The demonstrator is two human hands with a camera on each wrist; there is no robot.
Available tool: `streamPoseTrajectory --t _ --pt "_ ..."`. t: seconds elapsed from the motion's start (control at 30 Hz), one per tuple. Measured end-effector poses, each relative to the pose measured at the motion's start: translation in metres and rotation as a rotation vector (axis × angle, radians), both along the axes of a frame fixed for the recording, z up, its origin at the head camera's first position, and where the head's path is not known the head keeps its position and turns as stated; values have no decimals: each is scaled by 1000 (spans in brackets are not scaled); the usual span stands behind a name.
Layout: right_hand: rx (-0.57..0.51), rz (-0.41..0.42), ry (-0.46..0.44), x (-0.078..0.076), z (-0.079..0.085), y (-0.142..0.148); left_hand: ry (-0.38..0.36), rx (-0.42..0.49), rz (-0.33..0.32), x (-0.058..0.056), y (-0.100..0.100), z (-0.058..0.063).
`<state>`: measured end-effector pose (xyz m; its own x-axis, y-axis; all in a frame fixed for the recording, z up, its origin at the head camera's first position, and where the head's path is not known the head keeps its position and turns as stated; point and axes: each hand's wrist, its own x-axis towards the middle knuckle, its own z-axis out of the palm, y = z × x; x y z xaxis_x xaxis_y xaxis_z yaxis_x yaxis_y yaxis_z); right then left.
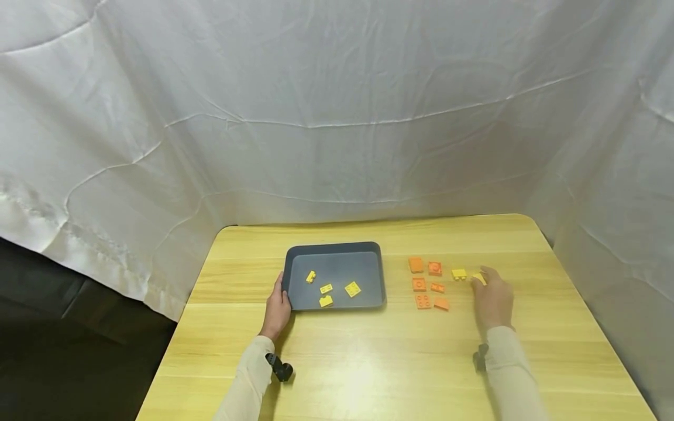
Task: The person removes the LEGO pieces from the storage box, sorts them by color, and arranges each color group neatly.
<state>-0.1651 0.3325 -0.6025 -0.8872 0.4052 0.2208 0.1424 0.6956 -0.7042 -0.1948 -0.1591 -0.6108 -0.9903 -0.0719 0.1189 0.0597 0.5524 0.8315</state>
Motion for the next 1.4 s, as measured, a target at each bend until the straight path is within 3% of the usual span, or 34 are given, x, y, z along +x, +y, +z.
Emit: streamPoseTrajectory --t 0.3,0.73,1.4 --pt "20 -8 -54 -12 -10 17 87 -17 2 4 3 0" --pt "48 -6 -76 -21 -11 27 -25 -11 12 2 1 0" --pt "93 131 -82 -26 -8 34 -4 -5 4 -1 1 -1"
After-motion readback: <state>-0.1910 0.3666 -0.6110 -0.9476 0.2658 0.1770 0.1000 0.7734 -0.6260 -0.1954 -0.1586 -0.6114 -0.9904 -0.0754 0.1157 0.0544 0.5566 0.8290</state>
